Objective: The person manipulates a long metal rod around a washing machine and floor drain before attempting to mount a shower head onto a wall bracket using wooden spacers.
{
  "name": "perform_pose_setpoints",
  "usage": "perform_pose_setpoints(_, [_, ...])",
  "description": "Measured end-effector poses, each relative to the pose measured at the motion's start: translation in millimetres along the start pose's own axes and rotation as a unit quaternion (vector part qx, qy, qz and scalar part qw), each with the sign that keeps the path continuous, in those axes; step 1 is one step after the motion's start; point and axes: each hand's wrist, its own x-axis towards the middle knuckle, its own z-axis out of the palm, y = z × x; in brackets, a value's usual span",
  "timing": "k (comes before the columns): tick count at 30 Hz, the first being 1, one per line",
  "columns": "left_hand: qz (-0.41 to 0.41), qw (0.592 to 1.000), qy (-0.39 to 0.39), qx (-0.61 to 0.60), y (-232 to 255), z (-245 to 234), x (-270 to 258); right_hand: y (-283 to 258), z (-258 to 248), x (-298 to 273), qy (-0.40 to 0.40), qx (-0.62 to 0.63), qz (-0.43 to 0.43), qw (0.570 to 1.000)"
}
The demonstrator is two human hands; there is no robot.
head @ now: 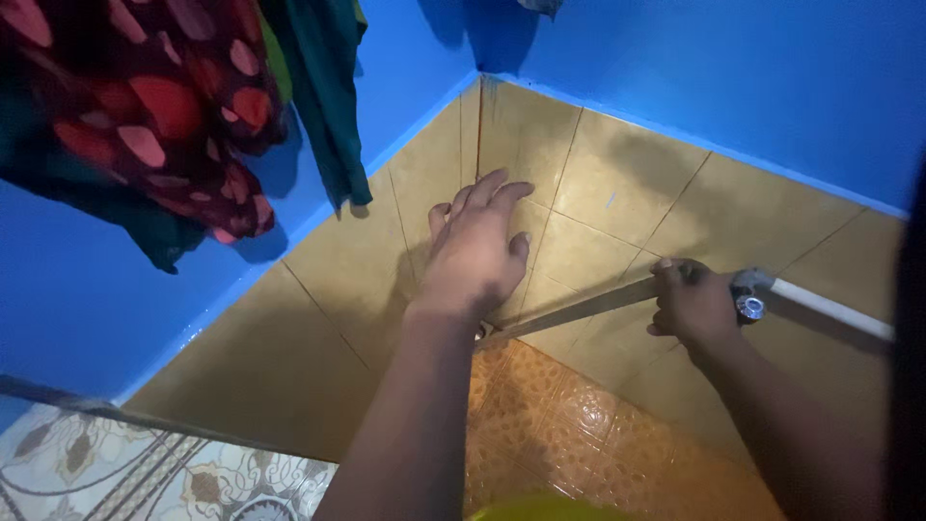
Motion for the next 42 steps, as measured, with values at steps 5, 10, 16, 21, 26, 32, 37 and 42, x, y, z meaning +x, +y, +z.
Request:
perform_pose_setpoints(5, [-0.004,1.0,0.001,0.006,6.3,8.1,-5.1,11.5,-10.9,-1.5,-0.006,-0.024,-0.006,1.0])
perform_pose_setpoints(10, [-0.012,1.0,0.001,0.019,12.4,16.3,-9.0,16.5,-27.7,-8.9,0.01,-0.105,0.009,0.994])
perform_pose_setpoints(16, [-0.012,1.0,-0.007,0.012,14.0,19.2,-15.8,32.6,-36.7,-8.6,0.021,-0.13,0.046,0.99])
perform_pose_setpoints(21, [-0.015,1.0,-0.013,0.018,9.4,15.7,-17.0,73.5,-36.3,21.7,-0.015,-0.395,-0.058,0.917])
perform_pose_setpoints(26, [-0.002,1.0,-0.005,0.01,-7.4,7.4,-14.2,74.5,-21.6,25.5,0.015,-0.425,-0.088,0.901])
perform_pose_setpoints(32, [-0.006,0.999,0.021,0.025,-32.3,-9.1,-2.7,52.9,14.1,27.4,-0.027,-0.292,-0.033,0.956])
perform_pose_setpoints(37, [0.002,0.999,0.034,0.018,-57.3,-24.2,1.8,20.2,46.7,12.3,-0.025,-0.129,0.041,0.99])
perform_pose_setpoints(42, [0.018,0.997,0.069,0.028,-80.2,-34.6,1.7,-7.7,77.4,2.8,-0.036,-0.161,-0.012,0.986])
